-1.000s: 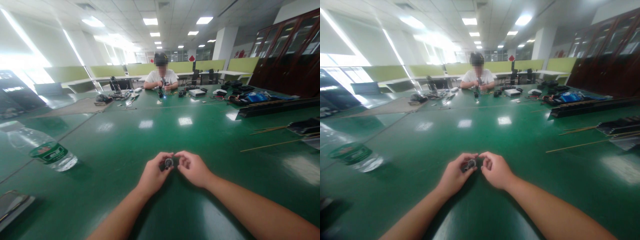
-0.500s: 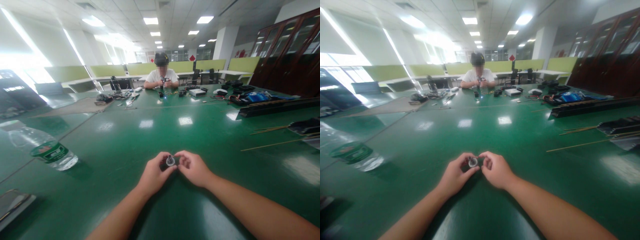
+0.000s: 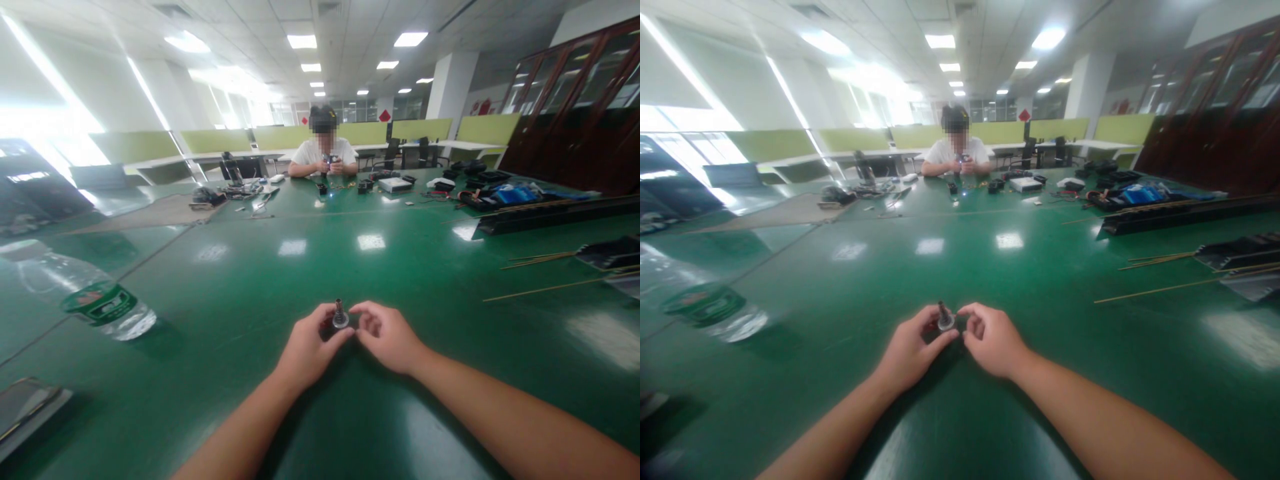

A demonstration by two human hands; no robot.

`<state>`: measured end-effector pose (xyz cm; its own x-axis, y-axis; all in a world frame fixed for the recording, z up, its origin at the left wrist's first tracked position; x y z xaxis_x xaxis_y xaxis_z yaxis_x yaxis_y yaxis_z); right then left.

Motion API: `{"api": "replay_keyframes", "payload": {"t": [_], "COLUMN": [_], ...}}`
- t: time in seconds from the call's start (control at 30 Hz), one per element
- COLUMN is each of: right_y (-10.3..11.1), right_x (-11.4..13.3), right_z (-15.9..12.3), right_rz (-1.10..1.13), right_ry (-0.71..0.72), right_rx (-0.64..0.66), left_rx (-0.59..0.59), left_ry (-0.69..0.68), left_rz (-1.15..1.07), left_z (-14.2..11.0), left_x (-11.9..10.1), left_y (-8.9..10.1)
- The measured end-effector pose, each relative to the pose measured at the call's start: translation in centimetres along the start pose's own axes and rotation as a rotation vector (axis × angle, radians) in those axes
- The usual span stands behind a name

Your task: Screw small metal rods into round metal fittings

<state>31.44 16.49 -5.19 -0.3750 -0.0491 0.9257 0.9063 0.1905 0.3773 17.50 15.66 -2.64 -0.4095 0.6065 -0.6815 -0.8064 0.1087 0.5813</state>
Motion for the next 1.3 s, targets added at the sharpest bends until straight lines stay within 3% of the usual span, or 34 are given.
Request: {"api": "replay_keyframes", "payload": {"t": [0.53,0.9,1.3], "right_y": [0.1,0.2,0.5], "right_x": [0.0,0.0,0.7], "right_z": [0.0,-0.2,-0.5], "right_rz": [0.0,0.024,0.016], "right_ry": [0.01,0.022,0.05], "right_rx": [-0.005,-0.01,-0.031], "left_rx": [-0.114,-0.076,-0.044], "left_ry": [-0.031,-0.123,-0.156], "left_rz": [0.083,0.184,0.131], "left_z": [0.0,0.2,0.4], "left_x": [0.0,-1.1,-1.6], "left_y": [1.2,1.4,0.9]}}
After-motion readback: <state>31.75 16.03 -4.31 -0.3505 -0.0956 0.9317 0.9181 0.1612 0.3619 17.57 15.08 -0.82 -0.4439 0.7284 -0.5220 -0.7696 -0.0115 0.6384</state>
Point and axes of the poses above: each hand's wrist, its own z-axis towards the middle knuckle, its own y-axis out of the back of the hand, x = y × z, the point moved 9 cm from there along z, towards the middle knuckle, and after that the axes turned 15 degrees about -y, right-handed, at the moved point
